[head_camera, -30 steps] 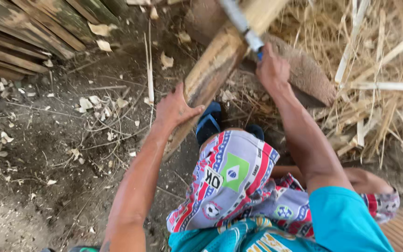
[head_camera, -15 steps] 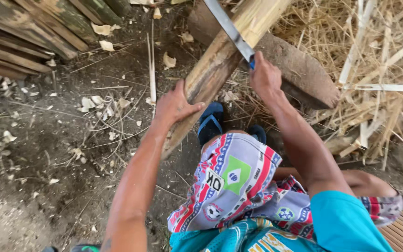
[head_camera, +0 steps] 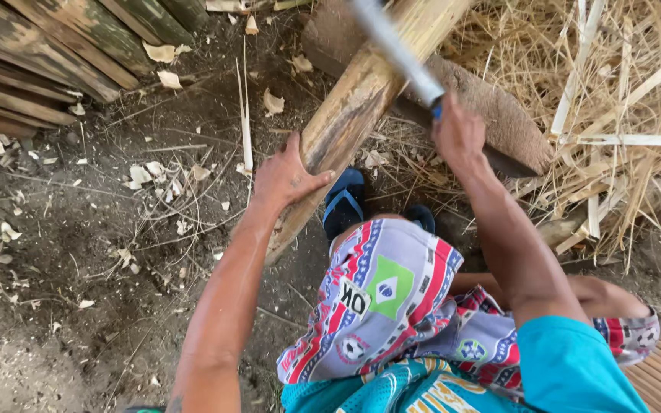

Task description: The person uses a machete to shave the outer layer off a bamboo pole, repeatedly striking and scraping the surface to remove the green skin. The bamboo is held steady against a wooden support while the person works along its length.

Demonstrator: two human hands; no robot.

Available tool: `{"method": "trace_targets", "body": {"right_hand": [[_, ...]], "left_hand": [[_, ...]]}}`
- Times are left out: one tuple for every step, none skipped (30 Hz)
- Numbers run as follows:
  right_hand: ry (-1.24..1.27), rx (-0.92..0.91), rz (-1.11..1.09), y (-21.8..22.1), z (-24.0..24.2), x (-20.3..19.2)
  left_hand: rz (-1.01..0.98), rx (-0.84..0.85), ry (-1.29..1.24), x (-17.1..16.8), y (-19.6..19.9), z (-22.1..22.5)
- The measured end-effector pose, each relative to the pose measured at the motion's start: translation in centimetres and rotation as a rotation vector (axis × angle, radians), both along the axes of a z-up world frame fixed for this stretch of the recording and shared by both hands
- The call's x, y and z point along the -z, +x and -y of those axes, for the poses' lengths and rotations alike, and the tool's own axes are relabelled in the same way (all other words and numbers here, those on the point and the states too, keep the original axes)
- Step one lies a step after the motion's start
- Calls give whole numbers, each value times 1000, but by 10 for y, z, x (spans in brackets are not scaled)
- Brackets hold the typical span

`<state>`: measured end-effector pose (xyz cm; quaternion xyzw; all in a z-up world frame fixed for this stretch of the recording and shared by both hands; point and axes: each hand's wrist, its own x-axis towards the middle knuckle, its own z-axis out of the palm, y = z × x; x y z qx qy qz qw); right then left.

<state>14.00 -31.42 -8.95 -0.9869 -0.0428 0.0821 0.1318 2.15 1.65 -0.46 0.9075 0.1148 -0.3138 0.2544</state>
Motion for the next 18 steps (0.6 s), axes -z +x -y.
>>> {"method": "trace_targets", "body": {"right_hand": [[52, 129, -63, -1, 5, 1], [43, 141, -25, -5, 14, 1], [37, 154, 26, -3, 23, -3], [31, 168, 76, 1, 28, -6], [19, 161, 41, -2, 35, -8], [8, 154, 5, -8, 42, -12], [-6, 142, -39, -17, 49, -17], [-7, 136, -61, -24, 51, -22], [0, 134, -75, -28, 47, -26], [8, 132, -88, -34, 44, -31], [15, 97, -56, -39, 40, -37], [22, 63, -25, -43, 37, -43], [27, 29, 1, -47, 34, -48], [0, -29, 50, -45, 31, -54], [-28, -84, 88, -47, 29, -60], [-55, -140, 125, -50, 25, -66], [-45, -126, 38, -51, 18, -73], [-35, -111, -48, -53, 6, -79]], "left_hand": [[-26, 8, 18, 1, -2, 4], [-52, 15, 36, 3, -5, 5], [-38, 56, 39, 6, -3, 2], [-23, 96, 42, 13, -4, -2], [-21, 138, 40, 27, -9, -5], [-28, 80, -116, 45, -6, -11], [-43, 16, -274, 65, -4, -17], [-58, -49, -432, 82, -7, -20], [-43, -39, -457, 92, -9, -22], [-27, -29, -482, 94, -11, -22], [-8, -19, -505, 89, -12, -20], [-20, -12, -433, 77, -15, -18], [-39, -6, -363, 60, -20, -15], [-57, -1, -292, 41, -24, -11], [-64, 23, -182, 23, -30, -5], [-69, 48, -73, 7, -36, 1], [-65, 68, 36, -7, -39, 9], [-28, 75, 58, -17, -44, 17]]}}
